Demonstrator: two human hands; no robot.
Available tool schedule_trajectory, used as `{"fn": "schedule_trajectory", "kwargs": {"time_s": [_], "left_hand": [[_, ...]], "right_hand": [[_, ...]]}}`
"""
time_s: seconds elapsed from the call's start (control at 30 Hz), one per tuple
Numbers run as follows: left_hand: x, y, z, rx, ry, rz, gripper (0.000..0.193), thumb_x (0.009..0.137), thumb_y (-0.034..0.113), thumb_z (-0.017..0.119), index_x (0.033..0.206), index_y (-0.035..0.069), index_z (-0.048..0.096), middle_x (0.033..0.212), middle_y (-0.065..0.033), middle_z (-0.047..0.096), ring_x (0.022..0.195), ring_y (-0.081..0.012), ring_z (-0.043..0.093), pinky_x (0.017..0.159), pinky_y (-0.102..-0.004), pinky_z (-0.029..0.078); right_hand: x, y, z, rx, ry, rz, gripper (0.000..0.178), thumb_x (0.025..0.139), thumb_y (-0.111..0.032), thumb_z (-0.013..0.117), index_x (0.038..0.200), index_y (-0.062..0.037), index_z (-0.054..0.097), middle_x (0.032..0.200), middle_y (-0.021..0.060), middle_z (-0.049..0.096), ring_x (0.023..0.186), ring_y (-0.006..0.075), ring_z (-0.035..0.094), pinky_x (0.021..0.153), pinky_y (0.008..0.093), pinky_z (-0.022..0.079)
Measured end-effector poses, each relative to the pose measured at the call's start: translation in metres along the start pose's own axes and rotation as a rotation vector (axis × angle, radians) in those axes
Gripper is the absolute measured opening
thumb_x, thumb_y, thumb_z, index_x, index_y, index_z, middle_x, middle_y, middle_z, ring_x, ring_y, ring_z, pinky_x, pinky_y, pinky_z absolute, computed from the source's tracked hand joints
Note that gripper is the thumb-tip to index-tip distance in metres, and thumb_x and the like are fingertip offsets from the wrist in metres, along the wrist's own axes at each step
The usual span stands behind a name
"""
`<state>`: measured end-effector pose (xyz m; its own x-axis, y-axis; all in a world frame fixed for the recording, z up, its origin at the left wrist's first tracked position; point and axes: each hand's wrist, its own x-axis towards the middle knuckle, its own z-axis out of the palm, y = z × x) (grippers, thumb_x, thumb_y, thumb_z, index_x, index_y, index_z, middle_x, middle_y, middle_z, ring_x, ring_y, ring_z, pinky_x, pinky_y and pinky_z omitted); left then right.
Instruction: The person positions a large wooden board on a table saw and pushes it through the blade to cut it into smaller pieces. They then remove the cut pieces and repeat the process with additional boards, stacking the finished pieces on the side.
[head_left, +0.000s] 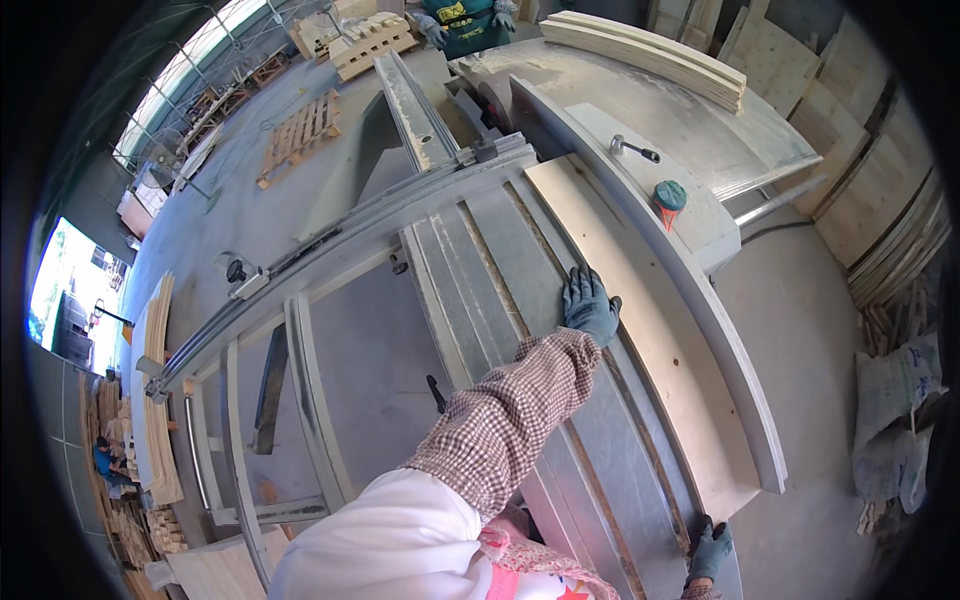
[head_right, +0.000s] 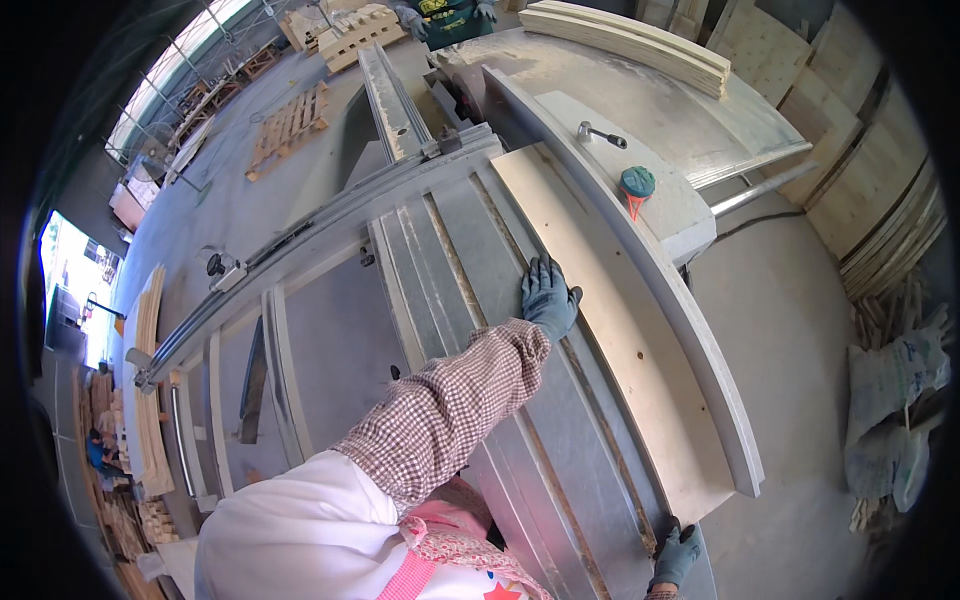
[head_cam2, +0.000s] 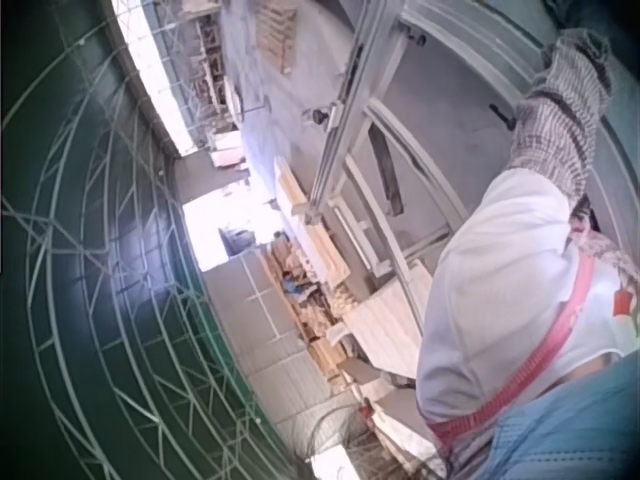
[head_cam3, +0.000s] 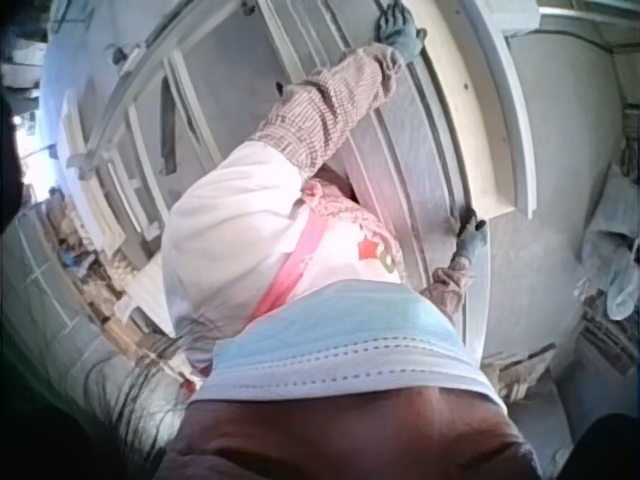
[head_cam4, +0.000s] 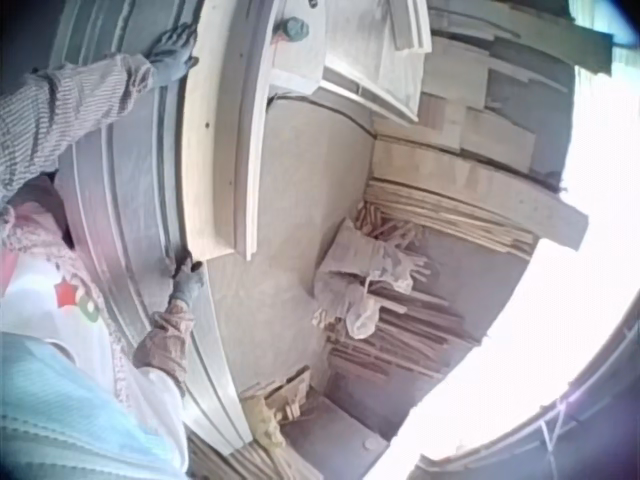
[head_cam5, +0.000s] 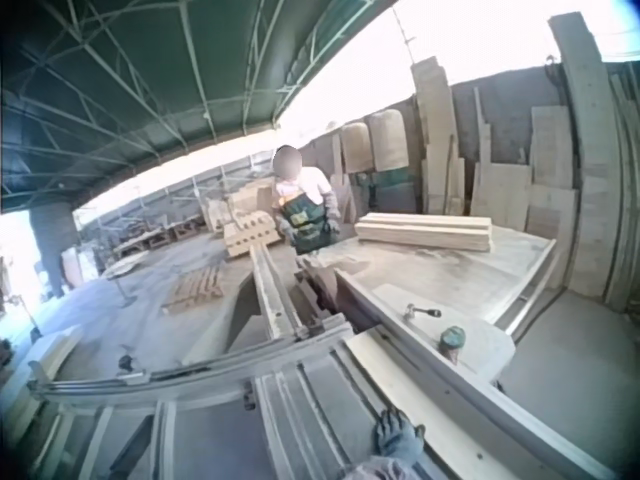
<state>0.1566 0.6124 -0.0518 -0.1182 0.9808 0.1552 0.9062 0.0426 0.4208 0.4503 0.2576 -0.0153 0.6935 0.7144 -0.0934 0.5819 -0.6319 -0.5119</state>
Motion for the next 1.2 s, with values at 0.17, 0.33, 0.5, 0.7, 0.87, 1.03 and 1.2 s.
{"fn": "schedule_trajectory", "kwargs": {"time_s": [0.17,0.33,0.5,0.7,0.87,1.03,1.2], "left_hand": [[0.005,-0.001,0.000,0.013,0.005,-0.009,0.071,0.082,0.040,0.048,0.131,-0.006,0.025,0.141,-0.0207,0.018,0.131,-0.0334,0.015,0.107,-0.0432,0.010],[0.015,-0.006,-0.001,0.011,-0.059,-0.025,0.071,0.082,0.040,0.047,0.131,-0.006,0.025,0.141,-0.0211,0.016,0.132,-0.0332,0.013,0.107,-0.0431,0.009],[0.033,-0.010,0.000,-0.009,-0.022,-0.018,0.071,0.082,0.040,0.046,0.132,-0.006,0.024,0.142,-0.0207,0.015,0.132,-0.0326,0.012,0.107,-0.0426,0.009],[0.058,-0.028,0.000,0.012,-0.048,-0.055,0.069,0.084,0.041,0.043,0.133,-0.004,0.023,0.142,-0.0190,0.016,0.132,-0.0307,0.012,0.107,-0.0412,0.008],[0.092,-0.034,-0.005,-0.010,-0.075,-0.078,0.070,0.084,0.043,0.042,0.133,-0.003,0.022,0.142,-0.0184,0.017,0.133,-0.0300,0.012,0.108,-0.0403,0.007],[0.129,-0.053,-0.004,-0.003,-0.122,-0.110,0.073,0.083,0.045,0.043,0.134,-0.001,0.021,0.142,-0.0172,0.016,0.133,-0.0291,0.011,0.108,-0.0399,0.006],[0.154,-0.077,-0.010,-0.074,-0.290,-0.083,0.070,0.083,0.045,0.039,0.137,0.004,0.019,0.143,-0.0131,0.016,0.133,-0.0298,0.011,0.108,-0.0393,0.007]], "right_hand": [[0.006,-0.007,-0.002,-0.045,-0.063,0.013,0.025,0.076,-0.016,0.064,0.082,0.0069,0.056,0.066,0.0123,0.054,0.058,0.0212,0.047,0.056,0.0350,0.039],[0.009,-0.022,-0.002,-0.055,-0.089,0.061,0.033,0.074,-0.021,0.065,0.088,0.0076,0.058,0.076,0.0168,0.060,0.068,0.0268,0.055,0.064,0.0358,0.044],[0.024,0.001,0.026,-0.067,0.112,-0.105,0.027,0.073,-0.019,0.067,0.076,0.0058,0.056,0.062,0.0128,0.053,0.056,0.0231,0.048,0.055,0.0353,0.039],[0.028,-0.054,0.025,-0.092,-0.093,0.074,0.037,0.072,-0.024,0.068,0.087,0.0073,0.056,0.077,0.0165,0.058,0.069,0.0263,0.054,0.065,0.0359,0.043],[0.044,-0.063,0.050,-0.085,0.000,-0.009,0.031,0.071,-0.023,0.069,0.076,0.0058,0.056,0.066,0.0135,0.054,0.059,0.0247,0.050,0.057,0.0368,0.040],[0.054,-0.108,0.062,-0.157,-0.055,0.007,0.037,0.071,-0.027,0.068,0.084,0.0059,0.057,0.077,0.0162,0.058,0.069,0.0270,0.054,0.065,0.0357,0.043],[0.063,-0.127,0.087,-0.103,-0.007,-0.032,0.042,0.071,-0.034,0.068,0.075,0.0064,0.056,0.070,0.0173,0.057,0.066,0.0291,0.054,0.064,0.0374,0.042]]}}
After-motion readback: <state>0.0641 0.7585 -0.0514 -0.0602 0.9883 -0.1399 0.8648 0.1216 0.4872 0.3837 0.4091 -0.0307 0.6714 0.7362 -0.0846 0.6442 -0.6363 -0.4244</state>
